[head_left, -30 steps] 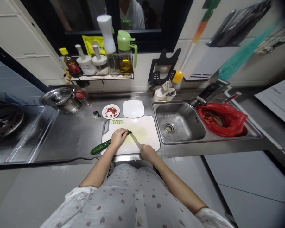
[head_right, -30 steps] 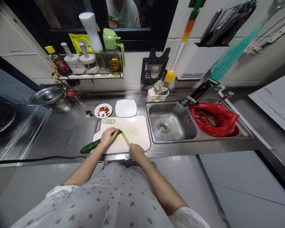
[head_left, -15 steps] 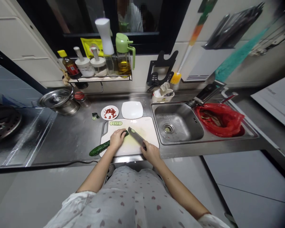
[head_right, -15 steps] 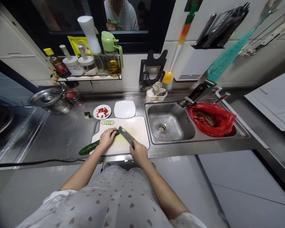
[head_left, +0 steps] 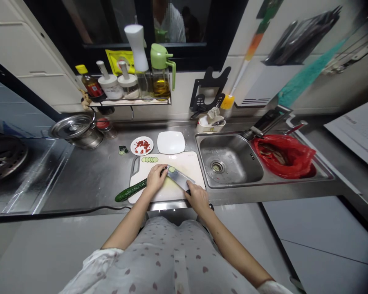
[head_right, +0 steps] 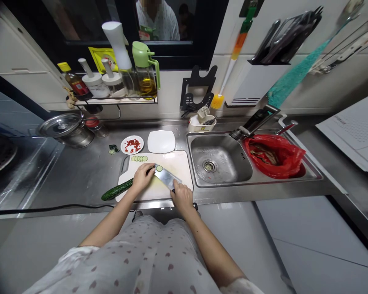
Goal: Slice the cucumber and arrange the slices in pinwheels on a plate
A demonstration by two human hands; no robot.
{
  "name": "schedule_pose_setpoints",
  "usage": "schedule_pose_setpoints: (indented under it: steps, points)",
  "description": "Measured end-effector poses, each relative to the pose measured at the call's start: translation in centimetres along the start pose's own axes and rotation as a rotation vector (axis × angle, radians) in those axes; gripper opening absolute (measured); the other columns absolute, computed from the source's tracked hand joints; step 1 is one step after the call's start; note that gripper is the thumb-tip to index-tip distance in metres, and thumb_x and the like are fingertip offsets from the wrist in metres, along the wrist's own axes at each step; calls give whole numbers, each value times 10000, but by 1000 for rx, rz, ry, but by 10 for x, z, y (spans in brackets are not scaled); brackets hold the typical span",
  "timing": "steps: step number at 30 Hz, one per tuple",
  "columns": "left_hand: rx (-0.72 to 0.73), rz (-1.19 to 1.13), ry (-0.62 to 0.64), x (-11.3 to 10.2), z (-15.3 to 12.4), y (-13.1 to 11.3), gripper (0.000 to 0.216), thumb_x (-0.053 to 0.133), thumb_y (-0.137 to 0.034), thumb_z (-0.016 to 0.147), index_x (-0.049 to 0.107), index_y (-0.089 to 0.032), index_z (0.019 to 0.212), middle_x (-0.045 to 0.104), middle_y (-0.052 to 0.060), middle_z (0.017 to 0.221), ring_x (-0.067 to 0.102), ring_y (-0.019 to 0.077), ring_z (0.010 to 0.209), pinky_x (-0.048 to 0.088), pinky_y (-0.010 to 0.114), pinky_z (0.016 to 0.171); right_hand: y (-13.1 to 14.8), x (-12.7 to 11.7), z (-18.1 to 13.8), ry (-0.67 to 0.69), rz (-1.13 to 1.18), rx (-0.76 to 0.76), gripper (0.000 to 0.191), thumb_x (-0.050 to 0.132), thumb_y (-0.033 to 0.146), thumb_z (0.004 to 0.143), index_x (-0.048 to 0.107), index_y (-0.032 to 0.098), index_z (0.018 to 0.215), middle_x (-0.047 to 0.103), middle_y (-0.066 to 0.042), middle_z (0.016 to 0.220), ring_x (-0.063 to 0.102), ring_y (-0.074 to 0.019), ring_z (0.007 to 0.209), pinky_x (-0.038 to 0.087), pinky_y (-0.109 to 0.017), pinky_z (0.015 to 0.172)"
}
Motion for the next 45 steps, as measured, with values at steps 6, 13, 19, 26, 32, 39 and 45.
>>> schedule_pose_setpoints:
  steps: [6,13,19,26,32,39,45]
  points:
    - [48,31,69,15,5,-13,341,540,-410,905,673,-240,1169,607,87,1215,527,248,1159,446,407,1009,-7,3,-2,-26,-19,-28,504,511,358,939,443,188,1409,672,-116,1099,594,-242,1046,403,-305,866]
    - [10,16,146,29,8,-17,261,572,-319,863,690,-242,1083,571,74,1254,491,250,1197,414,400,1042,-19,10,-4,-83,-26,-62,493,536,335,922,471,178,1384,686,-106,1059,604,-241,1014,412,-303,847]
    - [-8,19,157,29,11,-23,168,645,-287,801,677,-250,961,601,55,1178,513,250,1127,373,417,1030,-21,13,-4,-94,-25,-66,478,535,351,921,495,174,1363,693,-109,1045,613,-246,1000,420,-305,841]
    - [-70,30,116,24,11,-27,66,592,-269,850,646,-235,869,672,31,932,565,212,955,401,357,884,-24,13,-1,-98,1,-36,469,533,351,919,498,186,1357,691,-111,1078,620,-239,1016,429,-301,839]
    - [-358,-86,-46,12,15,14,88,596,-282,833,643,-237,892,689,-7,800,609,156,766,424,273,741,-33,10,0,-114,35,12,444,531,359,920,517,204,1336,680,-107,1142,624,-228,1042,434,-285,845]
    - [-603,-52,-166,-7,22,61,156,581,-249,801,622,-263,951,706,-20,816,642,161,807,424,265,761,-41,13,1,-126,63,43,443,528,375,918,531,207,1328,683,-99,1134,639,-229,1006,442,-290,821]
    - [-696,38,-138,-14,30,79,145,586,-240,789,591,-273,931,718,-17,857,643,192,912,401,298,802,-42,13,2,-128,80,54,442,514,383,920,541,210,1326,692,-94,1107,645,-223,989,442,-285,816]
Point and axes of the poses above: each hand's wrist, its own z-axis towards the middle knuckle, its own x-axis out of the palm, y = z × x, the point moved 9 cm from there along z, towards the middle knuckle
